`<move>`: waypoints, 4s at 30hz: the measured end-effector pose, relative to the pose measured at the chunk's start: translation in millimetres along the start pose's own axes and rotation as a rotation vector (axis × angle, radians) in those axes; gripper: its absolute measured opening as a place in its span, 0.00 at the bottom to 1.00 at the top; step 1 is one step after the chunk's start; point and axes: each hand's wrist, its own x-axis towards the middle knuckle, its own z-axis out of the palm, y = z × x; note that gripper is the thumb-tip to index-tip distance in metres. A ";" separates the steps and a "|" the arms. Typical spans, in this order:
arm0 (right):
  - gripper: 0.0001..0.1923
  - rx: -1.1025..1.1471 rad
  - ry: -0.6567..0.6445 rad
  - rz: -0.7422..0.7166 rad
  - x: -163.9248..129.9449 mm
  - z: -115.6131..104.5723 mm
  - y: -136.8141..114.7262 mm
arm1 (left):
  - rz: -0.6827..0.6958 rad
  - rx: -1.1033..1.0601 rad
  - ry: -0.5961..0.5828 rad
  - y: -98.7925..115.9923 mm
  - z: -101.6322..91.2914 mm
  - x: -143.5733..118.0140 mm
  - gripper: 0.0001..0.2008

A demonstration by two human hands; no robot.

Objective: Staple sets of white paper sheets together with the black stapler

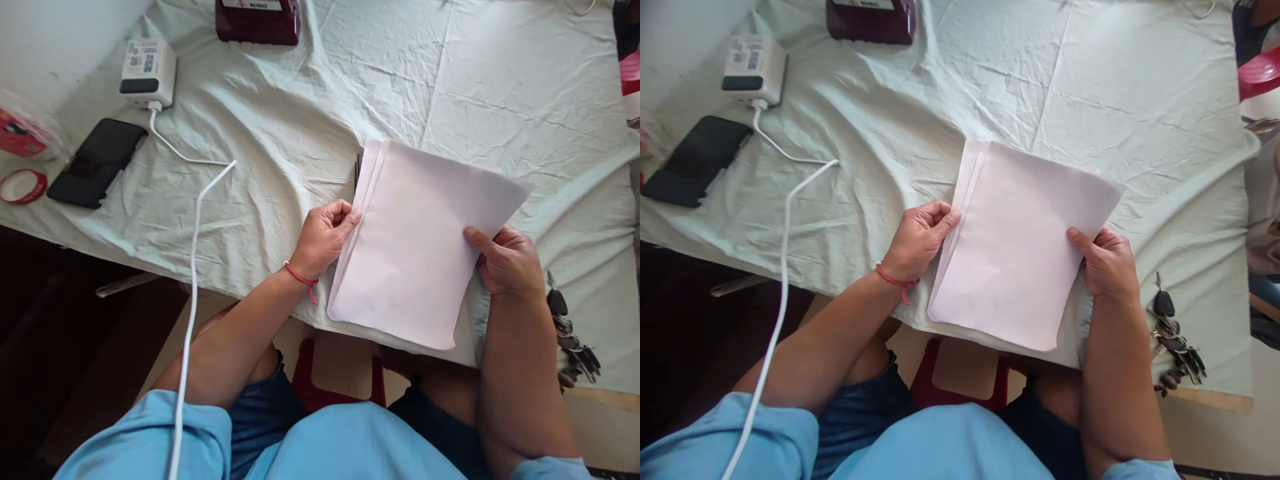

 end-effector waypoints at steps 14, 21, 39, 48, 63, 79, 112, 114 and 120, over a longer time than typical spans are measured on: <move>0.16 0.032 0.047 -0.017 0.5 1.8 -2.9 | 0.020 0.118 -0.001 -5.7 1.2 1.5 0.12; 0.15 0.044 0.054 -0.023 0.5 2.1 -3.2 | 0.025 0.151 -0.035 -1.9 -0.6 -1.0 0.15; 0.17 0.011 0.062 -0.036 10.8 -9.7 7.2 | 0.089 0.199 -0.012 -11.1 1.2 0.5 0.20; 0.18 0.007 0.142 -0.092 14.3 -11.9 9.4 | 0.108 0.188 -0.002 -14.9 0.7 1.4 0.20; 0.21 -0.026 0.175 -0.075 11.9 -10.3 6.4 | 0.119 0.199 -0.001 -13.4 1.0 0.4 0.19; 0.17 -0.112 0.252 -0.076 14.7 -13.1 1.8 | 0.103 0.204 0.022 -11.1 0.9 -1.1 0.20; 0.22 0.029 0.259 -0.143 11.4 -0.8 1.8 | 0.087 0.172 0.012 -12.6 2.9 -2.5 0.13; 0.23 0.042 0.264 -0.141 10.5 1.6 1.1 | 0.078 0.185 0.006 -11.1 2.9 -3.4 0.13; 0.26 0.038 0.270 -0.104 7.6 4.7 -2.1 | 0.074 0.247 -0.004 -6.2 3.3 -5.2 0.15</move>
